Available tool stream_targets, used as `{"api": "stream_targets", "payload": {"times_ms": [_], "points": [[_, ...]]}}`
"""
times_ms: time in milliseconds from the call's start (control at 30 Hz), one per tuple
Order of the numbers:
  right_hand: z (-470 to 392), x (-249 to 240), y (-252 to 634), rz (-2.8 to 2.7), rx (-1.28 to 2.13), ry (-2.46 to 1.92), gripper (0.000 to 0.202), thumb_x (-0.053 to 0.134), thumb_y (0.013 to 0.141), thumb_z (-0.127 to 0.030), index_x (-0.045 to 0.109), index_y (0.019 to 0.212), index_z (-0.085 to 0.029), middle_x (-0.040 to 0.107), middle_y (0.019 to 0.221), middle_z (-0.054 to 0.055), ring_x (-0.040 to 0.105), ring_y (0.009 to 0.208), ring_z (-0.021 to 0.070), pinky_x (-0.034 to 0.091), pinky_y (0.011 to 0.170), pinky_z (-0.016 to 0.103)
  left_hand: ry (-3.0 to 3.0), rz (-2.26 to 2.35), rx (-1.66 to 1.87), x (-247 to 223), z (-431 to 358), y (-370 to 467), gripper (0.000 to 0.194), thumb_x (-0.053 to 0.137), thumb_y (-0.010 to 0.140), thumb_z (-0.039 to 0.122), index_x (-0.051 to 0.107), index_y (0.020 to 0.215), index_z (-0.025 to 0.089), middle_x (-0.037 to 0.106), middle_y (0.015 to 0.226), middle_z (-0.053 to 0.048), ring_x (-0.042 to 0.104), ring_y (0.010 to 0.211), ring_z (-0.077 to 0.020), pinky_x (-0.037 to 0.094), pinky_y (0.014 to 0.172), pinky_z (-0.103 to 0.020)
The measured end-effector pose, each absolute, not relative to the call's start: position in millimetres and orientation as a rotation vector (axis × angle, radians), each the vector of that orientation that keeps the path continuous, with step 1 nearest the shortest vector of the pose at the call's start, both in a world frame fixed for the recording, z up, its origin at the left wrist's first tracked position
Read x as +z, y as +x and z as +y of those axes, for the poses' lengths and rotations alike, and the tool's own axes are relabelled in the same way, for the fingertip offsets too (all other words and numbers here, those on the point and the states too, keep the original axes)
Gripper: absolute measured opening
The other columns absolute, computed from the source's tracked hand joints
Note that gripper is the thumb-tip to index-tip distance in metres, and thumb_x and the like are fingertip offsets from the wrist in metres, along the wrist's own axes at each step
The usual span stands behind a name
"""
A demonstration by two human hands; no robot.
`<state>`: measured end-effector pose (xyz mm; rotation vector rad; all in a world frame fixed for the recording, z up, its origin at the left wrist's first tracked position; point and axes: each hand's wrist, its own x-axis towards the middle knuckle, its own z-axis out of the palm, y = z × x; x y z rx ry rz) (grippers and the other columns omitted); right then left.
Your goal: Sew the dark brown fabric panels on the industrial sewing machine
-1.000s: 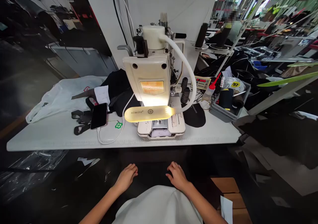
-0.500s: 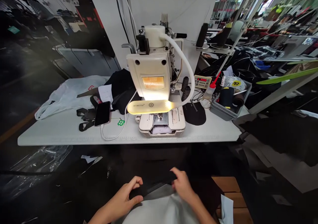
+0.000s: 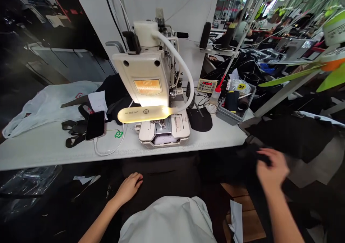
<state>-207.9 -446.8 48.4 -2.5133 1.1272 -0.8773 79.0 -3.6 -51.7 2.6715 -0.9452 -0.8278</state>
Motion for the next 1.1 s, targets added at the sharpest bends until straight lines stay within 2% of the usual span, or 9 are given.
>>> {"api": "stream_targets", "payload": {"times_ms": [100, 200, 333, 467, 600, 767, 900, 1000, 1100], "points": [[-429.5, -3.8, -165.9, 1.093, -0.676, -2.557, 0.020, 0.045, 0.063, -0.014, 0.059, 0.077, -0.019, 0.055, 0.093, 0.010, 0.055, 0.094, 0.0248, 0.043, 0.088, 0.039, 2.750, -0.973, -0.774, -71.0, -16.9, 79.6, 0.024, 0.042, 0.082, 0.019, 0.057, 0.100, 0.017, 0.056, 0.108, -0.009, 0.047, 0.107, -0.0243, 0.034, 0.086, -0.035], [-428.9, -51.7, -136.7, 1.093, -0.359, -2.568, 0.009, 0.055, 0.067, -0.012, 0.061, 0.072, -0.016, 0.058, 0.088, 0.007, 0.058, 0.083, 0.0190, 0.047, 0.082, 0.034, 2.780, -1.029, -0.740, -82.9, -20.6, 81.4, 0.022, 0.042, 0.082, 0.018, 0.059, 0.096, 0.018, 0.057, 0.105, -0.009, 0.047, 0.105, -0.0245, 0.034, 0.083, -0.035], [-450.0, -84.3, -111.2, 1.144, -0.056, -2.549, 0.015, 0.057, 0.084, -0.025, 0.060, 0.091, -0.013, 0.060, 0.097, 0.005, 0.058, 0.088, 0.0164, 0.048, 0.081, 0.037, 2.760, -1.096, -0.695, -86.6, -18.4, 83.3, 0.021, 0.039, 0.083, 0.017, 0.057, 0.093, 0.019, 0.057, 0.098, -0.007, 0.049, 0.098, -0.0219, 0.035, 0.078, -0.033], [-463.5, -89.3, -91.4, 1.203, 0.068, -2.545, 0.028, 0.054, 0.087, -0.030, 0.054, 0.111, -0.016, 0.053, 0.117, 0.008, 0.053, 0.103, 0.0215, 0.045, 0.087, 0.043, 2.722, -1.088, -0.647, -86.6, -19.4, 80.1, 0.023, 0.032, 0.085, 0.019, 0.055, 0.085, 0.017, 0.057, 0.093, -0.008, 0.050, 0.092, -0.0230, 0.036, 0.077, -0.035], [-442.7, -87.5, -82.8, 1.139, 0.122, -2.566, 0.031, 0.055, 0.085, -0.031, 0.052, 0.113, -0.016, 0.049, 0.123, 0.009, 0.047, 0.112, 0.0249, 0.038, 0.094, 0.050, 2.645, -1.035, -0.646, -83.3, -18.8, 77.2, 0.026, 0.026, 0.087, 0.020, 0.051, 0.081, 0.018, 0.057, 0.091, -0.008, 0.051, 0.089, -0.0209, 0.038, 0.078, -0.033], [-360.5, -82.0, -84.1, 0.761, 0.120, -2.572, 0.025, 0.048, 0.082, -0.009, 0.059, 0.104, -0.013, 0.057, 0.111, 0.011, 0.048, 0.110, 0.0222, 0.038, 0.095, 0.039, 2.486, -0.988, -0.776, -67.7, -0.2, 75.3, 0.025, 0.022, 0.089, 0.026, 0.046, 0.081, 0.021, 0.055, 0.068, 0.002, 0.053, 0.062, -0.0107, 0.041, 0.064, -0.020], [-274.5, -77.1, -74.5, 0.288, 0.184, -2.497, 0.041, 0.052, 0.076, -0.011, 0.055, 0.115, -0.023, 0.057, 0.117, 0.003, 0.050, 0.109, 0.0163, 0.037, 0.097, 0.028, 2.405, -0.922, -0.832, -55.8, 16.8, 68.0, 0.024, 0.034, 0.085, 0.037, 0.053, 0.089, 0.023, 0.060, 0.071, 0.002, 0.059, 0.070, -0.0131, 0.044, 0.070, -0.022], [-233.8, -79.5, -58.9, 0.084, 0.283, -2.437, 0.045, 0.057, 0.077, -0.020, 0.051, 0.121, -0.025, 0.058, 0.117, 0.002, 0.051, 0.110, 0.0172, 0.032, 0.102, 0.031, 2.381, -0.805, -0.898, -52.3, 22.9, 62.4, 0.032, 0.044, 0.079, 0.041, 0.058, 0.102, 0.024, 0.064, 0.077, -0.001, 0.062, 0.078, -0.0190, 0.046, 0.073, -0.028], [-226.8, -84.7, -44.4, 0.057, 0.387, -2.408, 0.037, 0.062, 0.074, -0.025, 0.059, 0.111, -0.022, 0.062, 0.109, 0.006, 0.054, 0.104, 0.0220, 0.035, 0.098, 0.036, 2.348, -0.767, -0.910, -50.2, 25.3, 61.4, 0.033, 0.050, 0.074, 0.041, 0.063, 0.097, 0.023, 0.066, 0.087, -0.005, 0.061, 0.087, -0.0226, 0.045, 0.077, -0.031]]}}
